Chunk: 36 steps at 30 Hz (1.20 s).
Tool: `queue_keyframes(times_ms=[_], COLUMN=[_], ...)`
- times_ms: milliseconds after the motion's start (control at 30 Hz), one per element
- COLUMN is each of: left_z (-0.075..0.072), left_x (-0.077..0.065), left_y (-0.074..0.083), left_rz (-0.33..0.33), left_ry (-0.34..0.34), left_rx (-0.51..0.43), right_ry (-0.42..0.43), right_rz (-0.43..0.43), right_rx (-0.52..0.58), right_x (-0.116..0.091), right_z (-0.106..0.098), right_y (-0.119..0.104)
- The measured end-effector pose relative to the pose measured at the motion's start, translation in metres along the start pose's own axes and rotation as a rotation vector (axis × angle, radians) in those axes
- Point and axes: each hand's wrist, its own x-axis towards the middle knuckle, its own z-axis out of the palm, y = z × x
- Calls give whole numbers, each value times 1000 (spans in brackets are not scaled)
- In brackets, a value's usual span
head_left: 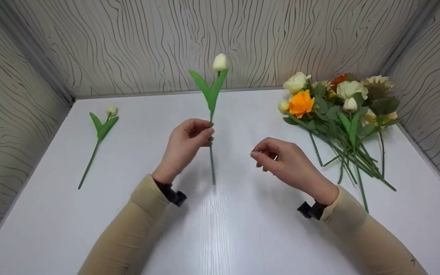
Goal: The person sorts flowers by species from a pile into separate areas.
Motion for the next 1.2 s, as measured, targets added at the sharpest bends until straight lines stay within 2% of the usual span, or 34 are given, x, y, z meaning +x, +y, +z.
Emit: queue_keyframes(times_ms=[133,233,333,400,467,633,833,967,1200], left_z=[-67,-119,-162,-182,-196,-211,-210,-211,-215], left_x=[5,3,-1,-4,-5,-3,1,1,-4], left_y=[0,-11,-27,-38,-47,-61,-64,-66,-68], left_rz=[-79,-121,-150,-183,-207,-216,-234,-266,-296], left_ry=[86,145,189,204,213,258,315,316,269], left_rx=[410,697,875,956,1022,1133,1193,1225,1232], right_ry=[26,28,6,-15,-31,-29,-15,-14,-14], right_rz=[24,38,58,75,87,88,94,100,84], right_rx=[0,-9,-20,-24,-29,-35,-34,-35,-40], right_x=[1,4,6,8,8,9,9,9,8], right_z=[-7,-10,-9,-7,-6,-5,-6,-6,-9], right_y=[5,10,15,18,20,21,19,18,17])
